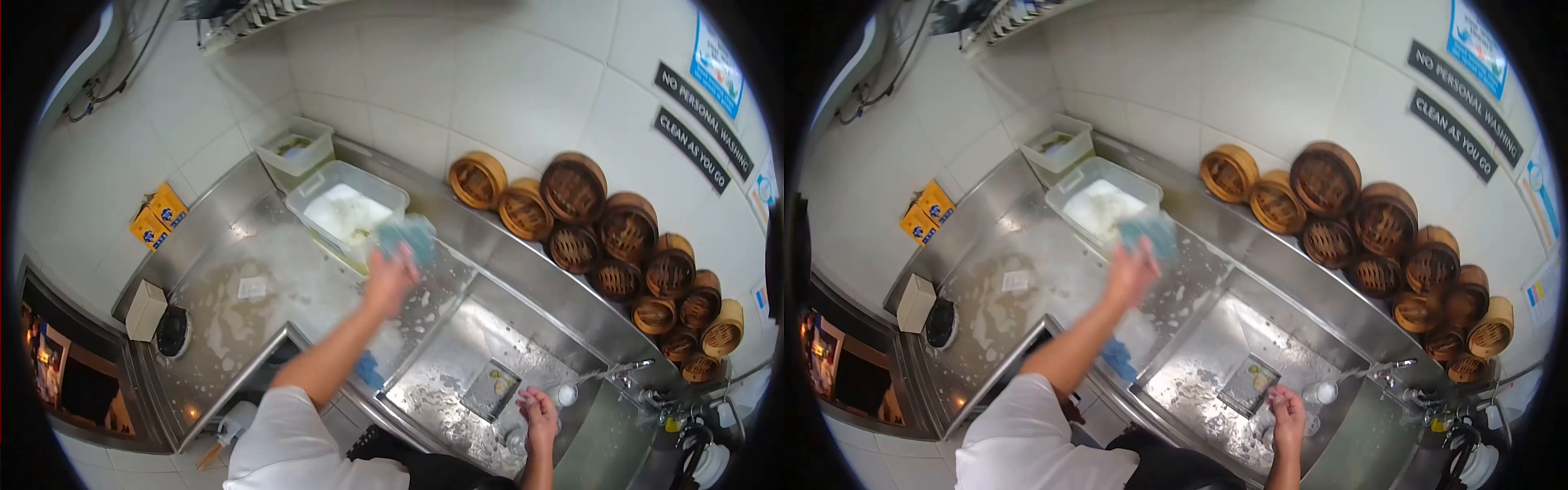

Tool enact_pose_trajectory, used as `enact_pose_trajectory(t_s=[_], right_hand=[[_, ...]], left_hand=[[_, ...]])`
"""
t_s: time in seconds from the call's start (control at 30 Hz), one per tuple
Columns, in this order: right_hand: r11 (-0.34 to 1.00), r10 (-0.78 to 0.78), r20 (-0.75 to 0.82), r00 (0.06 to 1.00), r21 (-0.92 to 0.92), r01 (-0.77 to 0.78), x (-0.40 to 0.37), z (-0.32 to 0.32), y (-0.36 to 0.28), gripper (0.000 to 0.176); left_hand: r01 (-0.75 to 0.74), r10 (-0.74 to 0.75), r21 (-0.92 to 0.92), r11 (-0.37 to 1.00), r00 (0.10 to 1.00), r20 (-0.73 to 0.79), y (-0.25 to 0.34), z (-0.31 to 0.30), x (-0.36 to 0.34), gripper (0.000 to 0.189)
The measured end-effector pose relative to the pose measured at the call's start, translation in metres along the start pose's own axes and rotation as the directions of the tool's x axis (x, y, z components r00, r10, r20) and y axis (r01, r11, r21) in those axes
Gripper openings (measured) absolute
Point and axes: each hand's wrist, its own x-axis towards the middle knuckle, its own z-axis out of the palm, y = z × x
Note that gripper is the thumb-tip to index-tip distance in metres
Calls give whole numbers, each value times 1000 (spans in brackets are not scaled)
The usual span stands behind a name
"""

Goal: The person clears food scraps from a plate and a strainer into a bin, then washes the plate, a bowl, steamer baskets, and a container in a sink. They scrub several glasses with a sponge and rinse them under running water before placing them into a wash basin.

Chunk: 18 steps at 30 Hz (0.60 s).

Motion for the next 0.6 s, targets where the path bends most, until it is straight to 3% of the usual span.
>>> enact_pose_trajectory(t_s=[0.07,0.13,0.2,0.23,0.27,0.3,0.33,0.4,0.43,0.47,0.5,0.53,0.57,0.6], right_hand=[[1000,13,20,1000,-12,-13,-10,17,10,27],[999,42,26,999,-31,-41,-22,27,20,25],[991,31,29,999,-130,-27,-35,34,30,21],[997,19,25,1000,-82,-17,-42,35,37,20],[996,15,5,1000,-84,-15,-47,37,36,20],[995,38,3,999,-88,-37,-54,38,37,20],[994,61,-5,998,-86,-61,-63,40,39,20],[987,1,-6,1000,-162,-2,-74,35,49,23],[939,-45,-18,999,-341,37,-78,33,49,24],[883,-88,-13,996,-464,71,-91,36,35,27],[820,58,-53,997,-567,-78,-102,33,22,31],[786,-60,-30,998,-617,28,-109,21,33,36],[765,-94,-111,989,-645,0,-125,13,42,37],[759,69,-161,985,-631,-157,-137,3,32,37]], left_hand=[[-162,185,206,965,978,-96,79,-47,97,50],[-256,289,157,954,925,-248,142,-67,150,50],[-367,401,169,915,875,-271,186,-79,183,47],[-416,453,189,890,852,-262,199,-84,190,45],[-408,442,176,896,861,-252,208,-87,190,45],[-365,441,295,883,861,-255,215,-88,189,45],[-318,440,410,855,863,-248,218,-90,192,45],[-398,579,513,761,774,-257,189,-117,233,60],[-109,573,815,569,764,-298,168,-165,288,78],[-7,494,888,461,833,-249,155,-171,296,77],[50,345,886,460,910,-231,135,-183,288,77],[111,214,869,482,947,-239,115,-189,278,76],[173,133,848,501,953,-272,97,-193,265,75],[5,316,890,457,934,-168,65,-201,255,66]])
